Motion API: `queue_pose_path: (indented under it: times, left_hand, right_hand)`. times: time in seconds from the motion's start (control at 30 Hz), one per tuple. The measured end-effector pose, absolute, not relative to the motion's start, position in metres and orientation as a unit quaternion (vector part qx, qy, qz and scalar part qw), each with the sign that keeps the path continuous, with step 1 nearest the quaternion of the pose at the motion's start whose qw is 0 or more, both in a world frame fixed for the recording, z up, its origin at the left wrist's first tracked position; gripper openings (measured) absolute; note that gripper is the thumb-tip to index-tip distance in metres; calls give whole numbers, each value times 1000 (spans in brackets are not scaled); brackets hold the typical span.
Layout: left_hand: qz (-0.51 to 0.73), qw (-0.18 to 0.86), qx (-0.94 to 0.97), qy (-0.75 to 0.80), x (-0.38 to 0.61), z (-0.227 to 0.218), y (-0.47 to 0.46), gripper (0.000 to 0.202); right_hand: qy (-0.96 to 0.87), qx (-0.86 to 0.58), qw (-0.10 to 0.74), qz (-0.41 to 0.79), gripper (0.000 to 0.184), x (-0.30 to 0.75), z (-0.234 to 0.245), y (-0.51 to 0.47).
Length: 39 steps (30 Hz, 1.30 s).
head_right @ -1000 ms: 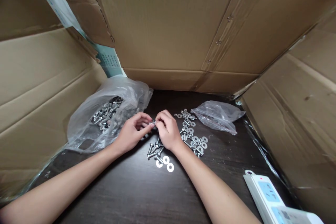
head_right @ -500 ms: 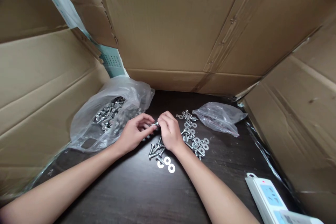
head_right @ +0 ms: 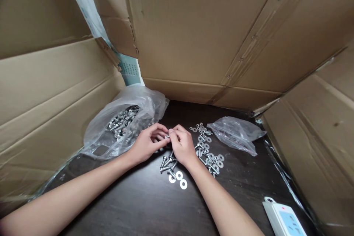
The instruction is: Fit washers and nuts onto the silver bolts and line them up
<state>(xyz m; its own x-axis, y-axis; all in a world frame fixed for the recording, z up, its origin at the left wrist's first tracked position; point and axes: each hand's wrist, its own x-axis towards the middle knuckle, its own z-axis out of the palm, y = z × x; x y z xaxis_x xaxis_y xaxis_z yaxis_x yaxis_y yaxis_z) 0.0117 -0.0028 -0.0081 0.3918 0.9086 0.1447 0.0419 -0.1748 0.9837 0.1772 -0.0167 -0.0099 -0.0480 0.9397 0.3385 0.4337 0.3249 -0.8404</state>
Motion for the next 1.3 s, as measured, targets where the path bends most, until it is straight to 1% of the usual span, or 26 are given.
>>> queue_pose_path:
  times: [0.07,0.13,0.4,0.67,0.83,1.1,1.2,1.3]
  left_hand:
    - [413,526,647,366,12,-9,-3,27]
    - [417,523,648,365,12,-9,-3,27]
    - [414,506,660,369,12,-6,-4,21]
    - [409,495,666,380,11,-6,-3,20]
    - [401,490,673,383,11,-5,-4,18]
    - [389,478,682,395,11,-7,-1,18]
    - [388,478,678,401,11,-6,0,19]
    - [388,475,680,400,12,-5,0,19]
  right_hand:
    - [-665,-515,466,274,46,177,-9,-18]
    - [-664,-512,468,279,45,178,-8,-19]
    - [-704,-471,455,274,29,182,-6,-19]
    - [-695,-492,452,266,33,180,-6,-19]
    - [-681,-489,479,259,21,180,-7,-18]
    - [-682,-484,480,266,8,181,-8,-17]
    - [-675,-492,481,266,6,180,-8,-17]
    - [-674,-493,485,261,9,179,-7,-17]
